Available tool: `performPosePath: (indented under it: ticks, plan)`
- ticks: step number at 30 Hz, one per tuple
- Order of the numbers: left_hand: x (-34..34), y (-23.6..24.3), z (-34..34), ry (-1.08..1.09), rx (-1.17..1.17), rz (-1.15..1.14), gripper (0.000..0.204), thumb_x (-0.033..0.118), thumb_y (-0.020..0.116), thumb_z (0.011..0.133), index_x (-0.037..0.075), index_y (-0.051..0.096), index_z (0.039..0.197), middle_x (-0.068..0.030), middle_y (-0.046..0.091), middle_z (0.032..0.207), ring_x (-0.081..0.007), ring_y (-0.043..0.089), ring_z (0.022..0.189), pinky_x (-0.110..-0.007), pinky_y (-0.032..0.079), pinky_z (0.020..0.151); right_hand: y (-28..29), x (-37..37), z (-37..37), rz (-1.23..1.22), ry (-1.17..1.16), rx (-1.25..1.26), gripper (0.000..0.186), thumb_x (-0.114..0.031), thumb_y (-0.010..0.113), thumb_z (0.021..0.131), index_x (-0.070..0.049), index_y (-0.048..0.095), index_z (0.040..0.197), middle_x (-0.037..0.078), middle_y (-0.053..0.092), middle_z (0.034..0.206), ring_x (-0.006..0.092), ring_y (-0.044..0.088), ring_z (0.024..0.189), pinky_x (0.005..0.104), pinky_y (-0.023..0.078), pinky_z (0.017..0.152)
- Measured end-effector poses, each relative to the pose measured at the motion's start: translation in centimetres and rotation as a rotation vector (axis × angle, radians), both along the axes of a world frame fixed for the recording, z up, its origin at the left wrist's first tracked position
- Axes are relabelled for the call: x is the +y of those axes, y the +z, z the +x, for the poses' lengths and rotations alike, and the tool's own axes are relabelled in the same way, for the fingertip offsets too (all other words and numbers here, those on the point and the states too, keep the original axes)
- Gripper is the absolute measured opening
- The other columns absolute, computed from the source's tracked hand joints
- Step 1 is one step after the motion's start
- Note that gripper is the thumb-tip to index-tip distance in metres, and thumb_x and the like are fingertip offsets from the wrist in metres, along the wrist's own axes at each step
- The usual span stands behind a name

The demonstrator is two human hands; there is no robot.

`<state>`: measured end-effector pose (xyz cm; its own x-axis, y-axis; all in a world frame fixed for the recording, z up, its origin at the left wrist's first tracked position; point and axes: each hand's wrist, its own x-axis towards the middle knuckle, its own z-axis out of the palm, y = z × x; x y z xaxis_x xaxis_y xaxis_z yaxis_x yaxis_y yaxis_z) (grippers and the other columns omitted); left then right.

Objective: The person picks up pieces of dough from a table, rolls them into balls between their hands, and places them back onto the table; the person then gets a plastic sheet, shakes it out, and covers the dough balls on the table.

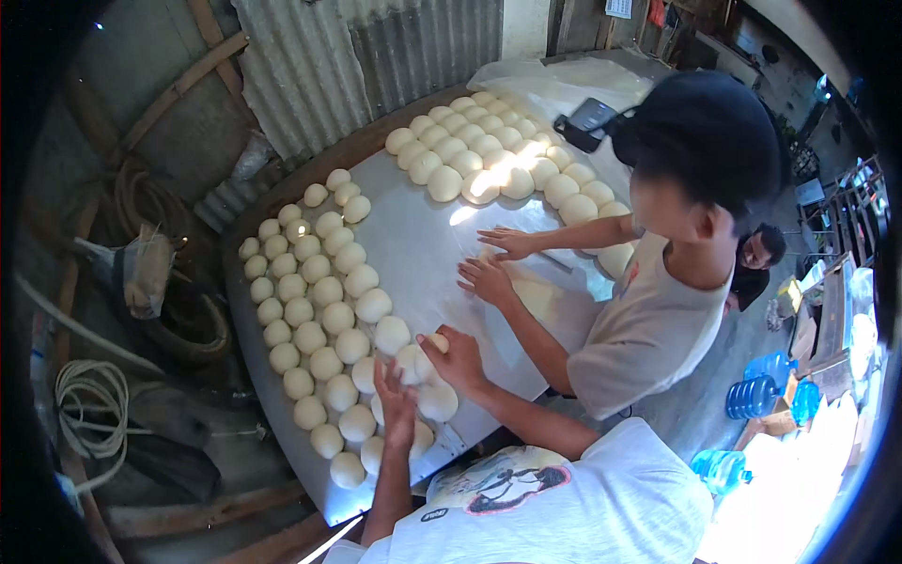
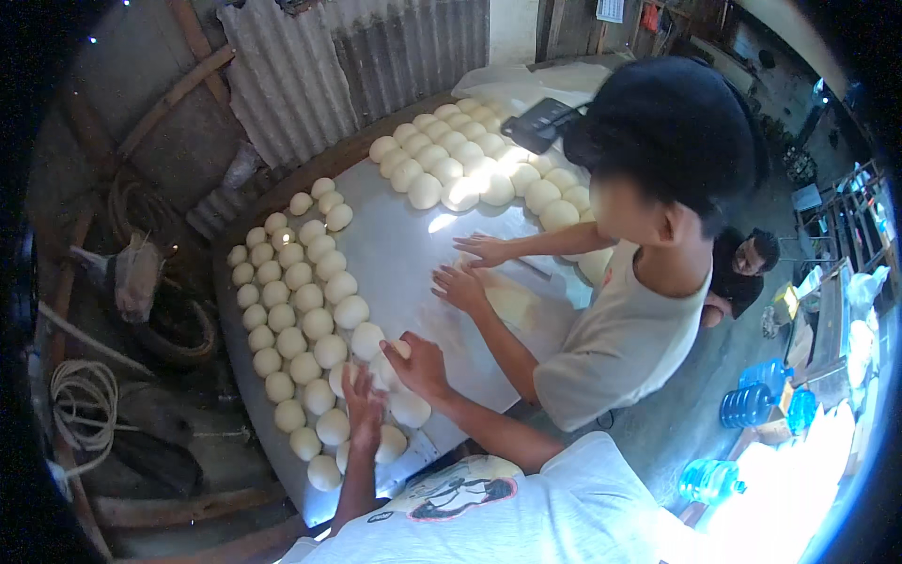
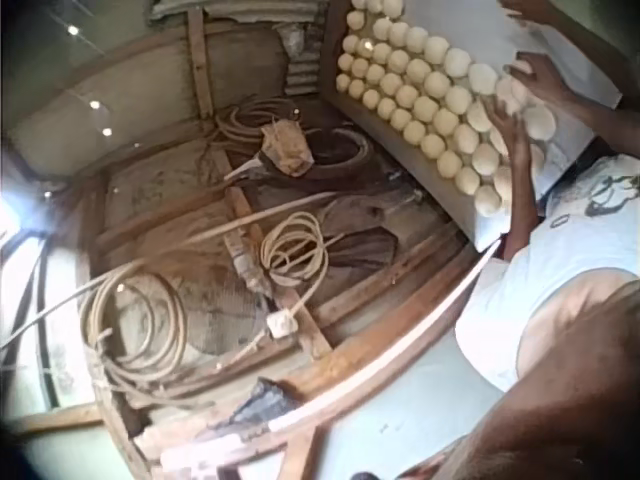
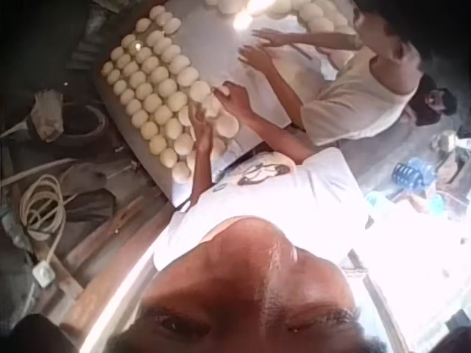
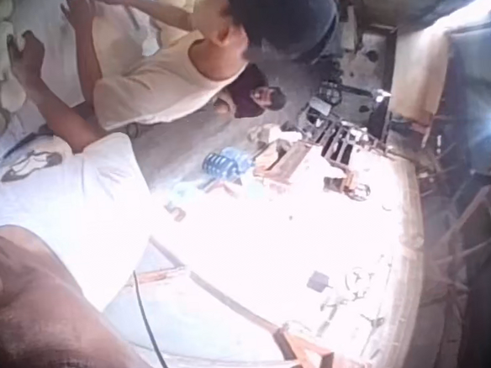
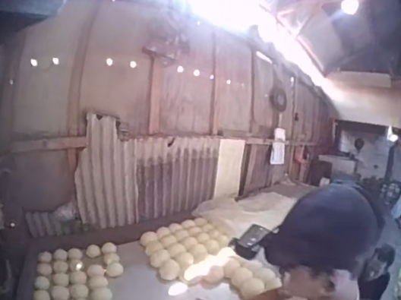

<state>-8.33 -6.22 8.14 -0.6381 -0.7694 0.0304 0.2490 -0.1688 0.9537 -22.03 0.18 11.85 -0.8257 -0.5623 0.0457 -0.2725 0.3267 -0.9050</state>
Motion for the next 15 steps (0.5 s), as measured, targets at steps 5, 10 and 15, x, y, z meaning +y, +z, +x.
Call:
performPosePath:
  ticks: [5, 10, 15]
  plan:
    - [4.9, 1.2, 0.0, 0.269, 0.078, 0.356, 0.046, 0.040, 0.050, 0.098, 0.003, 0.044, 0.125, -0.0138, 0.055, 0.120, -0.0233, 0.056, 0.109, -0.036, 0.048, 0.092, -2.3, 3.6, 6.4, -0.229, 0.205, -0.179, 0.046, -0.044, 0.064, 0.087, 0.001, 0.059, 0.098, 0.020, 0.063, 0.077, 0.0289, 0.065, 0.074, 0.0387, 0.050, 0.066]
    - [5.9, 0.0, 2.4, 0.308, -0.197, -0.096, 0.049, 0.042, 0.045, 0.099, 0.000, 0.044, 0.125, -0.0116, 0.057, 0.115, -0.0228, 0.057, 0.103, -0.035, 0.048, 0.089, 3.7, 4.6, 6.2, -0.350, 0.218, 0.010, 0.042, -0.043, 0.064, 0.085, -0.003, 0.064, 0.099, 0.019, 0.065, 0.086, 0.0378, 0.064, 0.082, 0.0444, 0.049, 0.077]
    - [6.9, 0.2, 4.1, 0.374, -0.094, 0.462, 0.058, 0.057, 0.041, 0.095, 0.008, 0.055, 0.124, -0.0088, 0.058, 0.117, -0.0206, 0.055, 0.107, -0.039, 0.039, 0.096, -0.8, 6.7, 1.4, 0.025, 0.179, 0.627, 0.030, -0.038, 0.067, 0.080, -0.009, 0.068, 0.082, 0.010, 0.066, 0.078, 0.0310, 0.065, 0.078, 0.0435, 0.052, 0.065]
